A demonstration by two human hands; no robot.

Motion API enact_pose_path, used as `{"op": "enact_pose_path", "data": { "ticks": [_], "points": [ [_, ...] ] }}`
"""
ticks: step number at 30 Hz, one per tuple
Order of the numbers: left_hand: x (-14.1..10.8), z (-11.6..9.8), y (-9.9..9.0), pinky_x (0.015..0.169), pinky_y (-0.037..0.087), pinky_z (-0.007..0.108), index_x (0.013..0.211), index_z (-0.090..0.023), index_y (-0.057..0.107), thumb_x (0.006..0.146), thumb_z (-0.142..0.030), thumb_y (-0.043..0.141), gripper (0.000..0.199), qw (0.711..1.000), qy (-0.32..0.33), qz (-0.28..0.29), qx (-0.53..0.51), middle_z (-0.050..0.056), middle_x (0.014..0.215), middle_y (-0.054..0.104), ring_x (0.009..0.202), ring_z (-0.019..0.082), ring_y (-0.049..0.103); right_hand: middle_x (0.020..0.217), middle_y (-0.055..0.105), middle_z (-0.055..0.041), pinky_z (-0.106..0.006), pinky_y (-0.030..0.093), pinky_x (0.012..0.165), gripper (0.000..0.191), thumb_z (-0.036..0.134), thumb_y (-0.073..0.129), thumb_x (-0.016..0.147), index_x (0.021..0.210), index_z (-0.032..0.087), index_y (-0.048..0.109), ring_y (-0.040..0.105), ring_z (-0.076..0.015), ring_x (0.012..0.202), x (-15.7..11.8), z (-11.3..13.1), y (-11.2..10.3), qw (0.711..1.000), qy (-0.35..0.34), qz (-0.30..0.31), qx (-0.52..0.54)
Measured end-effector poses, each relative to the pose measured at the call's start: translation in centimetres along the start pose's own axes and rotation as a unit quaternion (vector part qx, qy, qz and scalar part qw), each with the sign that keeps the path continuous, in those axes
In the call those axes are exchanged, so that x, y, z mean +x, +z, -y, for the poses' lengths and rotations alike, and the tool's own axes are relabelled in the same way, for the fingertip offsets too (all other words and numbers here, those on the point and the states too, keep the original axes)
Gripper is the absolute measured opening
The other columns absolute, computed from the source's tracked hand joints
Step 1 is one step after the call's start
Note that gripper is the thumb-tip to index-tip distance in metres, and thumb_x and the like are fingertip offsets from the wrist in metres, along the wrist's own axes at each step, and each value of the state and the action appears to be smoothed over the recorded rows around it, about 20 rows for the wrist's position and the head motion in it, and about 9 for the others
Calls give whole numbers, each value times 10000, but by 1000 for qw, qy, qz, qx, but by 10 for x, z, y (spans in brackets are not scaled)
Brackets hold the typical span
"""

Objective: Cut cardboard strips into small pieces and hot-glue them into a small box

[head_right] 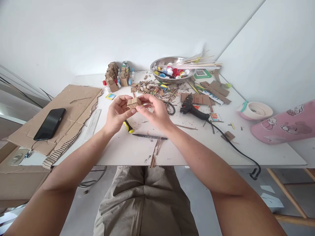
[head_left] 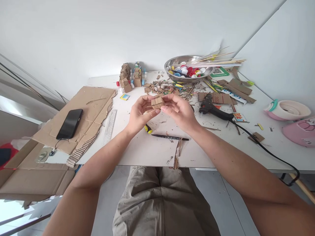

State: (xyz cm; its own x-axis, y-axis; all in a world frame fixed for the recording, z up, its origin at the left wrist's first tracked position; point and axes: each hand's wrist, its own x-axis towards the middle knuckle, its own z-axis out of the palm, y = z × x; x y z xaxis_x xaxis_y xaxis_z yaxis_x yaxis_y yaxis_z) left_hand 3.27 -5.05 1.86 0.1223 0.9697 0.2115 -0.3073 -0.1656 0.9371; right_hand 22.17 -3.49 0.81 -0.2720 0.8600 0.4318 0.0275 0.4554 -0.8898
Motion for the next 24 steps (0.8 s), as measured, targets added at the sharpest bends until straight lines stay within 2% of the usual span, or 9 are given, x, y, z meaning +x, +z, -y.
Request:
{"op": "enact_pose_path", "data": {
  "ticks": [3, 6, 9, 11, 13, 16, 20, 22, 24],
  "points": [
    [0, 1, 1, 948, 609, 318, 928, -242, 725, 635, -261, 1062, 447, 999, -26, -30, -25, 9, 978, 820, 975, 198, 777, 1181, 836, -100, -461, 665, 1004, 665, 846, 832, 799, 1090, 253, 750, 794, -283, 1119, 2, -2, 2, 1000, 10, 5, 22],
    [2, 0, 0, 898, 607, 311, 913, -226, 753, 739, -221, 972, 279, 996, -58, -51, -53, 17, 963, 821, 917, 185, 767, 1121, 839, -80, -409, 670, 904, 751, 955, 785, 751, 1044, 265, 745, 797, -245, 992, 5, -5, -1, 999, 24, -22, 37],
    [5, -2, -3, 868, 598, 289, 870, -213, 755, 776, -172, 915, 190, 992, -83, -69, -59, 19, 960, 814, 890, 169, 765, 1001, 819, -39, -337, 632, 730, 646, 886, 803, 812, 994, 270, 734, 746, -176, 766, 7, -6, -8, 996, 49, -63, 43],
    [6, -2, -4, 861, 596, 276, 907, -216, 760, 767, -150, 920, 223, 991, -88, -79, -65, 5, 937, 804, 880, 159, 768, 943, 803, -20, -298, 580, 626, 557, 768, 890, 808, 971, 262, 724, 688, -140, 653, 8, -3, -11, 992, 83, -61, 67],
    [6, 0, -5, 889, 601, 280, 975, -234, 755, 750, -156, 944, 304, 991, -81, -79, -75, -14, 921, 796, 915, 166, 782, 940, 801, -16, -273, 530, 550, 518, 669, 955, 770, 965, 248, 723, 637, -115, 587, 7, 3, -10, 984, 136, -23, 111],
    [5, 2, -4, 940, 604, 303, 1009, -257, 722, 710, -196, 989, 405, 993, -58, -63, -76, -27, 908, 791, 996, 191, 795, 942, 801, -32, -256, 467, 488, 534, 625, 995, 703, 933, 225, 726, 575, -91, 544, 4, 13, 0, 960, 205, 68, 177],
    [2, 2, 0, 893, 605, 301, 961, -251, 698, 678, -169, 1000, 422, 995, -44, -66, -55, -27, 862, 785, 906, 183, 780, 800, 745, -8, -245, 377, 450, 580, 678, 1004, 649, 817, 224, 683, 503, -84, 522, -1, 21, 15, 943, 210, 136, 219],
    [3, 2, -1, 898, 600, 302, 933, -247, 701, 698, -161, 985, 379, 994, -48, -81, -55, -23, 849, 780, 895, 181, 775, 661, 633, 34, -244, 328, 434, 596, 717, 989, 660, 775, 231, 664, 447, -87, 501, -2, 23, 16, 942, 205, 146, 221],
    [7, 1, -6, 941, 590, 306, 896, -248, 705, 726, -191, 969, 319, 993, -41, -95, -58, -16, 869, 783, 968, 190, 781, 582, 509, 67, -242, 286, 423, 587, 734, 966, 702, 773, 237, 662, 397, -92, 489, 0, 22, 12, 947, 197, 142, 211]
  ]
}}
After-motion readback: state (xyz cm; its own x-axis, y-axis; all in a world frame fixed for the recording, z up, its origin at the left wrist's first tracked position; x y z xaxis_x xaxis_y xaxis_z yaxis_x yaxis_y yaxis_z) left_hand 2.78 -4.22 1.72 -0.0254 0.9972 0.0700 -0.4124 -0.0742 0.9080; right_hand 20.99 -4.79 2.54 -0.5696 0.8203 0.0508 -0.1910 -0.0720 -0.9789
